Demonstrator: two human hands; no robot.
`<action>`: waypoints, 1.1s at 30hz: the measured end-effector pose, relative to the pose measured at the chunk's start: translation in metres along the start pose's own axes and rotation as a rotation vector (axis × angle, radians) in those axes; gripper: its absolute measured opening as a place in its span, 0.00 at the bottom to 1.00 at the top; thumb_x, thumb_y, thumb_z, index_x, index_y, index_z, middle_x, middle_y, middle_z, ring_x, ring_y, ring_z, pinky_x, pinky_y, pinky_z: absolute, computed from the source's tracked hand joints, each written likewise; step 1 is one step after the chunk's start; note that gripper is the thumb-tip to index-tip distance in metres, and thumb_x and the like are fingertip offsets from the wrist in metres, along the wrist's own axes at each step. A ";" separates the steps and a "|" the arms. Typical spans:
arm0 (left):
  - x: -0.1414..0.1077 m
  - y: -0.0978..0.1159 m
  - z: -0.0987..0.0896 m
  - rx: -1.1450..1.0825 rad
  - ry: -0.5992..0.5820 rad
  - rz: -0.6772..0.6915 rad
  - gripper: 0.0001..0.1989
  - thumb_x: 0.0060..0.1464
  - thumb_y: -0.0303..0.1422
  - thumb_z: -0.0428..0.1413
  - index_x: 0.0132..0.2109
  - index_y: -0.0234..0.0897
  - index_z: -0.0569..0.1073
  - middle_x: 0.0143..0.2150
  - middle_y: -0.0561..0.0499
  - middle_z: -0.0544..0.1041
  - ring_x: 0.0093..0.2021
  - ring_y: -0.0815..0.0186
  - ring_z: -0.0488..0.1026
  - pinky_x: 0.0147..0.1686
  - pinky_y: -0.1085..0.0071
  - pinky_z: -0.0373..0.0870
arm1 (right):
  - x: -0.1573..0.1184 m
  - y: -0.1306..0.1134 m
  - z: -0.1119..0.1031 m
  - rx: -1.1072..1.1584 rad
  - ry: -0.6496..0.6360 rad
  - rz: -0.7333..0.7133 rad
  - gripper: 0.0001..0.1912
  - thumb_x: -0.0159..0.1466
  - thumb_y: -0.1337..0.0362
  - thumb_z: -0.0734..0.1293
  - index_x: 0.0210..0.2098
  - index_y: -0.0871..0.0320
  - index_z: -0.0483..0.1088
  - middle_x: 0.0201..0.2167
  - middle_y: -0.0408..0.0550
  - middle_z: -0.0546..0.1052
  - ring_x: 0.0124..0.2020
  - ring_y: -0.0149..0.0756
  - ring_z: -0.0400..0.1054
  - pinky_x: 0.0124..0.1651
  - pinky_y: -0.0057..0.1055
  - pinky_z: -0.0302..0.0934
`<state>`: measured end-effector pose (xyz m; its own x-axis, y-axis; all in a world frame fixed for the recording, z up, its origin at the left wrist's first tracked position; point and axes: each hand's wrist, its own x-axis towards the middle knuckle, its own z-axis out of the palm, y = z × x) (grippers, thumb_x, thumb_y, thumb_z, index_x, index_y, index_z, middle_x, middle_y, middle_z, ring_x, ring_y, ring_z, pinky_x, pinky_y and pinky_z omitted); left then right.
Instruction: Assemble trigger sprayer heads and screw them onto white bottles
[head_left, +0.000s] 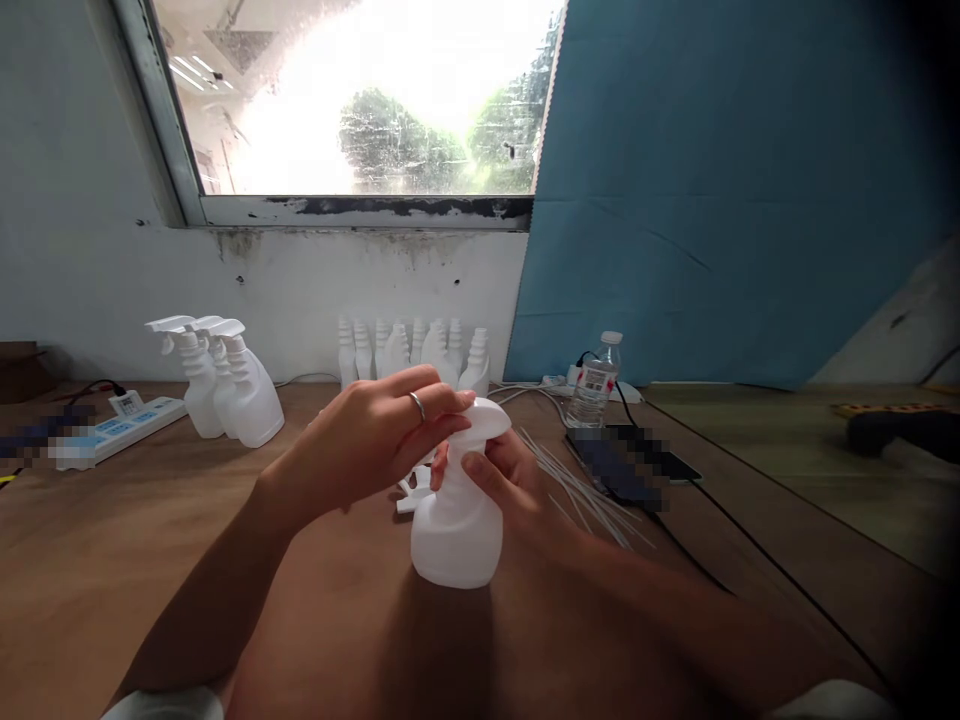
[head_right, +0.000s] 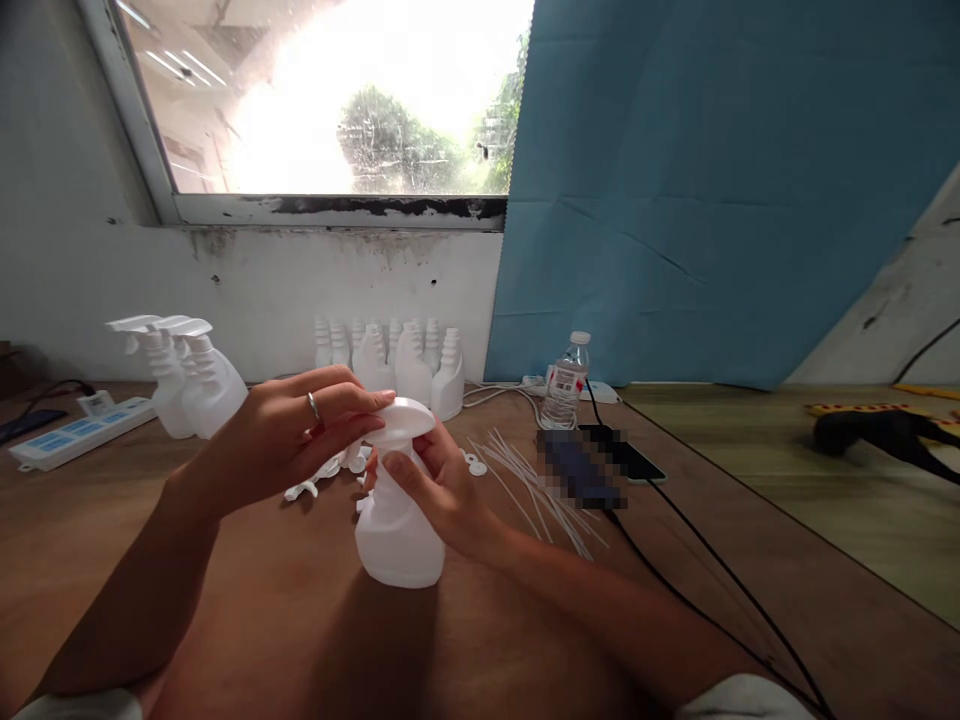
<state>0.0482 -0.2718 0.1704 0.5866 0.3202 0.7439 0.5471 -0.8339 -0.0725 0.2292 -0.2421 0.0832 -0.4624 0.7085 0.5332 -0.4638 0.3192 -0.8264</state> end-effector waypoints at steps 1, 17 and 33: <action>0.000 -0.002 -0.001 -0.042 -0.014 -0.007 0.09 0.64 0.30 0.52 0.47 0.34 0.74 0.33 0.51 0.74 0.24 0.75 0.64 0.25 0.77 0.63 | 0.002 -0.001 -0.003 0.009 -0.035 0.034 0.15 0.65 0.55 0.67 0.45 0.59 0.64 0.33 0.49 0.75 0.32 0.35 0.71 0.34 0.32 0.66; 0.002 -0.019 0.007 -0.303 -0.031 -0.011 0.10 0.63 0.28 0.52 0.47 0.33 0.76 0.35 0.48 0.76 0.26 0.74 0.68 0.25 0.77 0.65 | 0.022 0.006 -0.010 0.089 -0.409 0.179 0.15 0.59 0.58 0.72 0.30 0.61 0.64 0.25 0.40 0.62 0.25 0.26 0.59 0.33 0.30 0.57; -0.079 -0.055 -0.107 0.181 -0.491 -0.567 0.26 0.60 0.53 0.47 0.55 0.43 0.73 0.35 0.52 0.81 0.28 0.66 0.78 0.25 0.75 0.73 | 0.017 0.001 -0.011 0.049 -0.398 0.230 0.13 0.62 0.59 0.69 0.38 0.62 0.65 0.29 0.46 0.74 0.32 0.36 0.74 0.37 0.33 0.66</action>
<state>-0.0918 -0.2990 0.1865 0.3618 0.8746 0.3227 0.9074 -0.4098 0.0934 0.2297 -0.2231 0.0896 -0.8069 0.4578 0.3732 -0.3464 0.1451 -0.9268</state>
